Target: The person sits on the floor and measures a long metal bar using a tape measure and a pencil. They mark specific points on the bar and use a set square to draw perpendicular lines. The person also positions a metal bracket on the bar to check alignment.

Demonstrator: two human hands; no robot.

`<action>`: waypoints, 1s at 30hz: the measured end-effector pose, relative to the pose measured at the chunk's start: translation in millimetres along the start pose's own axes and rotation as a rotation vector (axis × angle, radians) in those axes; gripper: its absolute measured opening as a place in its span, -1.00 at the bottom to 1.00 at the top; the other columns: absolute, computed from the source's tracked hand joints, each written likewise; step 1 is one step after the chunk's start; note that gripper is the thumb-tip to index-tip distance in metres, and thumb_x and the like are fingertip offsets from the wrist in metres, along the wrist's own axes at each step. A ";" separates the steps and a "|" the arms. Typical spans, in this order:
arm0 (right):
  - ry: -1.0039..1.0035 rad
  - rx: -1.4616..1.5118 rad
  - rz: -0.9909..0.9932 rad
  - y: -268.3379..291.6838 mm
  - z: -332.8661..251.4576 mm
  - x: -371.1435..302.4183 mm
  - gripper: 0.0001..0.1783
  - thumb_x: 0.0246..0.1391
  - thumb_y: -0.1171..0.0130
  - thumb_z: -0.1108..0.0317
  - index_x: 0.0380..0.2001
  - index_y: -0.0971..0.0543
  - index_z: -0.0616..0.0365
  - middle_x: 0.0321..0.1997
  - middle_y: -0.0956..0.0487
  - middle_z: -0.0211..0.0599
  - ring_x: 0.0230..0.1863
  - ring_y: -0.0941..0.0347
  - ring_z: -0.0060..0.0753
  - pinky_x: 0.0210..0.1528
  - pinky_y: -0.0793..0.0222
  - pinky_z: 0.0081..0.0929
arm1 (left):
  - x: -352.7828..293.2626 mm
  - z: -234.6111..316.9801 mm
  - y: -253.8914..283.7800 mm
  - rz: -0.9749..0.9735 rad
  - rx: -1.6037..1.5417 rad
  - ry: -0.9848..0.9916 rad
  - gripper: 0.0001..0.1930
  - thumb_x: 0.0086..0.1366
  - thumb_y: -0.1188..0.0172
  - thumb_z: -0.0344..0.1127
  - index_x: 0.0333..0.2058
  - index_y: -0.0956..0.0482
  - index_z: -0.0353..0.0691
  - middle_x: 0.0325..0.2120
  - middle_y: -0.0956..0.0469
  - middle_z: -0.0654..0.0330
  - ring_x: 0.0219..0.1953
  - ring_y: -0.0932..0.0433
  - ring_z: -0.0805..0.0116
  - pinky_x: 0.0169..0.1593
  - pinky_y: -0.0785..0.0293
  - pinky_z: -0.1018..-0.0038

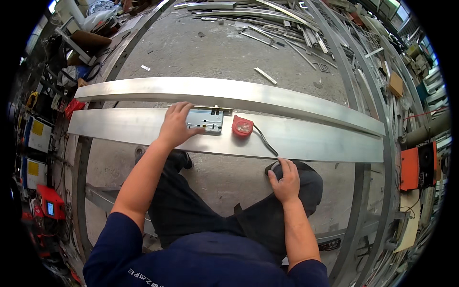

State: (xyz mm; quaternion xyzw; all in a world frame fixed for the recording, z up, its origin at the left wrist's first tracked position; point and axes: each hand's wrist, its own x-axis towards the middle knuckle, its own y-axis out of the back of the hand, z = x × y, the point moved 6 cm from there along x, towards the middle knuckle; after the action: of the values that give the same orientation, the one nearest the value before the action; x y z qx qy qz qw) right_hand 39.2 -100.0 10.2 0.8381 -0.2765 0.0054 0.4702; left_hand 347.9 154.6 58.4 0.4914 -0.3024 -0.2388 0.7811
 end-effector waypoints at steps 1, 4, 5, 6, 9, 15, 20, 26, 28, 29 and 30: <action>-0.004 -0.008 0.001 1.1 0.9 -1.1 -0.43 0.05 -0.45 0.28 0.12 -0.58 0.23 0.09 -0.60 -0.01 0.14 -0.51 0.14 0.21 -0.45 -0.11 | 15.7 4.3 -9.5 -0.029 0.081 -0.014 -0.01 0.04 -0.54 0.30 0.28 -0.49 -0.29 0.27 -0.49 0.01 0.35 -0.39 -0.03 0.49 -0.18 0.12; 0.001 -0.021 0.010 0.7 -1.2 -3.5 -0.44 0.05 -0.44 0.29 0.13 -0.58 0.22 0.08 -0.60 -0.03 0.12 -0.52 0.12 0.21 -0.46 -0.13 | 37.9 11.3 -27.9 -0.336 0.211 -0.001 0.08 -0.04 -0.53 0.41 0.29 -0.49 -0.26 0.26 -0.50 0.02 0.36 -0.40 0.04 0.48 -0.18 0.11; 0.006 -0.026 0.013 0.5 -1.2 -1.6 -0.44 0.05 -0.44 0.29 0.13 -0.58 0.22 0.08 -0.60 -0.03 0.12 -0.52 0.11 0.20 -0.46 -0.13 | 44.8 2.4 -42.5 -0.427 0.163 0.053 0.14 -0.15 -0.54 0.49 0.27 -0.51 -0.24 0.23 -0.54 0.03 0.36 -0.42 0.09 0.47 -0.20 0.11; 0.004 -0.033 0.014 0.2 -0.8 -2.1 -0.44 0.05 -0.44 0.29 0.13 -0.58 0.22 0.08 -0.61 -0.04 0.12 -0.52 0.10 0.20 -0.46 -0.13 | 47.0 3.9 -44.8 -0.446 0.150 0.043 0.13 -0.16 -0.55 0.48 0.25 -0.51 -0.24 0.21 -0.54 0.04 0.34 -0.43 0.09 0.46 -0.21 0.12; -0.004 -0.056 -0.010 0.3 1.7 -3.5 -0.44 0.06 -0.44 0.28 0.12 -0.58 0.22 0.08 -0.61 -0.04 0.11 -0.52 0.10 0.20 -0.46 -0.13 | 48.4 5.7 -46.6 -0.470 0.135 0.012 0.10 -0.18 -0.58 0.44 0.21 -0.52 -0.25 0.14 -0.55 0.06 0.31 -0.44 0.09 0.44 -0.23 0.14; 0.040 -0.065 0.000 -1.0 -4.7 6.6 -0.44 0.05 -0.45 0.31 0.13 -0.58 0.23 0.08 -0.61 -0.01 0.11 -0.53 0.13 0.19 -0.47 -0.11 | 45.2 0.3 -47.2 -0.432 0.076 -0.023 0.05 -0.20 -0.61 0.32 0.18 -0.51 -0.27 0.10 -0.54 0.06 0.27 -0.44 0.05 0.42 -0.24 0.14; 0.054 -0.037 0.003 -6.9 -20.2 18.8 -0.43 0.03 -0.46 0.32 0.13 -0.58 0.23 0.09 -0.60 0.00 0.10 -0.53 0.13 0.19 -0.47 -0.10 | 45.3 -2.9 -44.4 -0.439 0.069 -0.037 0.00 -0.18 -0.60 0.31 0.13 -0.53 -0.28 0.09 -0.54 0.03 0.25 -0.45 0.04 0.41 -0.25 0.14; 0.063 -0.064 -0.021 -22.4 -34.3 53.0 -0.41 -0.01 -0.49 0.27 0.10 -0.60 0.21 0.11 -0.59 -0.02 0.18 -0.46 0.14 0.27 -0.39 -0.05 | 45.3 0.7 -51.3 -0.405 0.022 -0.119 -0.05 -0.17 -0.61 0.32 0.06 -0.56 -0.27 0.02 -0.56 0.04 0.20 -0.49 0.06 0.36 -0.32 0.14; 0.100 -0.053 -0.017 -24.4 -39.5 67.9 -0.39 0.00 -0.49 0.21 0.11 -0.59 0.22 0.10 -0.58 -0.04 0.20 -0.44 0.11 0.31 -0.34 -0.05 | 42.6 0.0 -57.3 -0.398 0.027 -0.098 -0.05 -0.20 -0.64 0.28 0.06 -0.55 -0.29 0.00 -0.57 0.04 0.18 -0.50 0.05 0.36 -0.31 0.14; 0.118 -0.049 -0.025 -26.7 -37.5 72.7 -0.36 0.02 -0.49 0.16 0.14 -0.58 0.20 0.15 -0.56 -0.04 0.23 -0.42 0.10 0.34 -0.32 -0.05 | 42.1 5.6 -54.2 -0.398 0.043 -0.111 -0.04 -0.21 -0.64 0.27 0.06 -0.54 -0.29 0.01 -0.56 0.04 0.19 -0.49 0.04 0.37 -0.30 0.14; 0.115 -0.041 -0.053 -25.0 -43.4 78.3 -0.32 0.04 -0.49 0.10 0.18 -0.56 0.18 0.20 -0.53 -0.03 0.28 -0.39 0.09 0.40 -0.29 -0.05 | 40.6 10.6 -50.1 -0.395 0.067 -0.110 -0.03 -0.21 -0.65 0.27 0.07 -0.53 -0.30 0.01 -0.55 0.04 0.19 -0.49 0.03 0.38 -0.29 0.14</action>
State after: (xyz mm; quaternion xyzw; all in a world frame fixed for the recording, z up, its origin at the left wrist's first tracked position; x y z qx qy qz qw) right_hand 128.1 -91.4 35.8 0.8336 -0.2266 0.0354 0.5024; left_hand 365.3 100.6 25.9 0.5532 -0.2501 -0.4036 0.6845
